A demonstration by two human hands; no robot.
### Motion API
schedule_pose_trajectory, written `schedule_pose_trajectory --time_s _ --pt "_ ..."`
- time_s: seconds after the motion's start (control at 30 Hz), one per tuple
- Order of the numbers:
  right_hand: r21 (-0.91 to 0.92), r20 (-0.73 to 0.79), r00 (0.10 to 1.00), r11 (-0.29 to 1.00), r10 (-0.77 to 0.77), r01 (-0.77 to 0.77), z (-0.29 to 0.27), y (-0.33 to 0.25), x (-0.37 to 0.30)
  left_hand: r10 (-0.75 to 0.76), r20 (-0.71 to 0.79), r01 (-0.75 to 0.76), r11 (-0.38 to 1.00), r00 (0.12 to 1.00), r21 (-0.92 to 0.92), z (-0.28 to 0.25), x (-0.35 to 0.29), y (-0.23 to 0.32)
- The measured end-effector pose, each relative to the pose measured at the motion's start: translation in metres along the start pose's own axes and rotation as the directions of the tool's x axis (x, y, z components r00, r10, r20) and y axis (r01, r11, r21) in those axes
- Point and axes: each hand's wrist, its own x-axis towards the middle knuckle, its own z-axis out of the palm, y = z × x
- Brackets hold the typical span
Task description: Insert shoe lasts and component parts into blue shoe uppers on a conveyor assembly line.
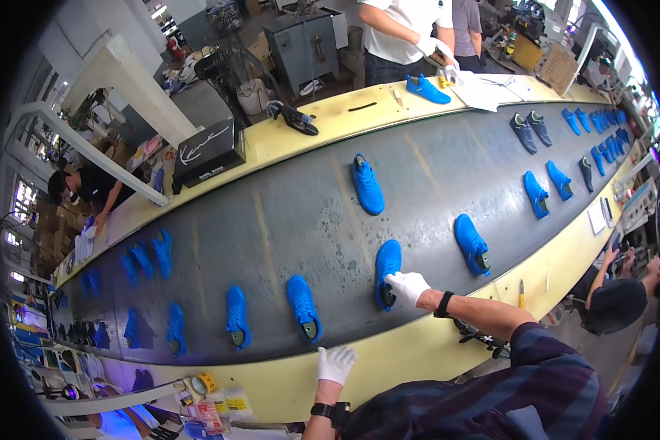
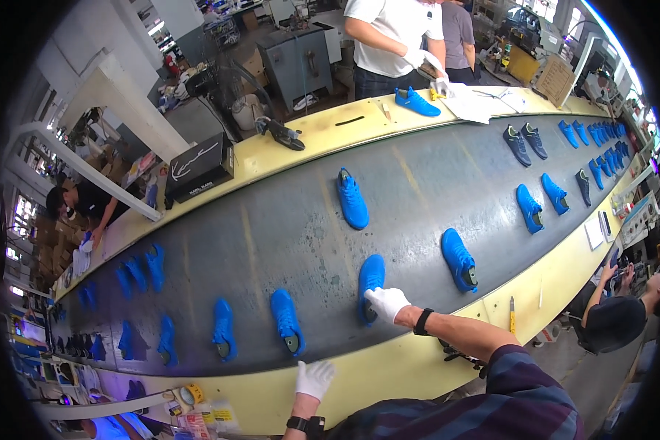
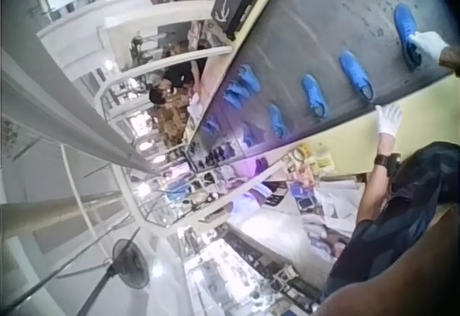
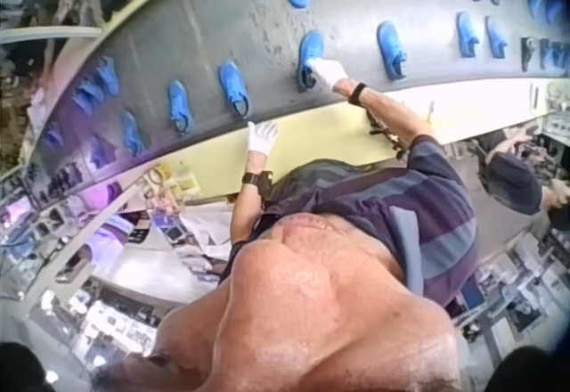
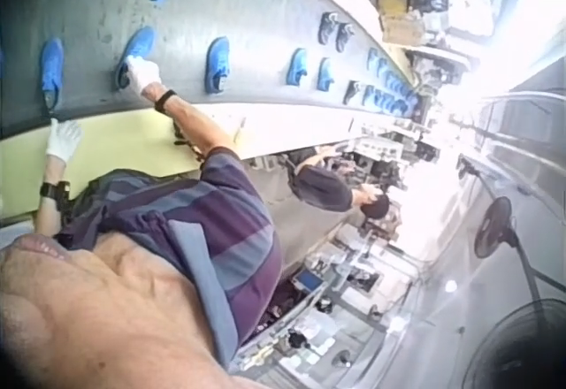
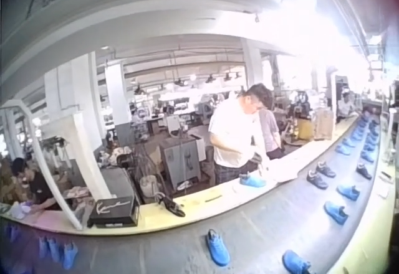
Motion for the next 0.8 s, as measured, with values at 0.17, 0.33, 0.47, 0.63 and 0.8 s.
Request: schedule_pose_trajectory --time_s 0.17,0.33,0.47,0.63,0.8 --pt "-0.005 0.085 0.995 0.998 -0.056 0.057 -0.011 -0.016 0.010 -0.079 0.067 0.061 0.971 0.995 0.232 0.000 0.001 -0.029" --pt "-0.132 0.199 0.979 0.989 -0.045 0.073 -0.023 -0.011 0.010 -0.118 0.051 0.092 0.928 0.992 0.361 0.037 -0.014 -0.045" --pt "-0.164 0.193 0.980 0.983 -0.048 0.080 -0.027 -0.006 0.013 -0.109 0.043 0.083 0.915 0.993 0.394 0.031 -0.016 -0.054" --pt "-0.170 0.106 0.988 0.976 -0.116 0.133 -0.008 -0.006 0.014 -0.091 -0.022 0.092 0.915 0.996 0.393 0.017 -0.031 -0.066" --pt "-0.126 0.060 0.981 0.974 -0.184 0.190 -0.017 -0.003 -0.001 -0.097 -0.021 0.096 0.891 0.995 0.443 0.024 -0.041 -0.079"
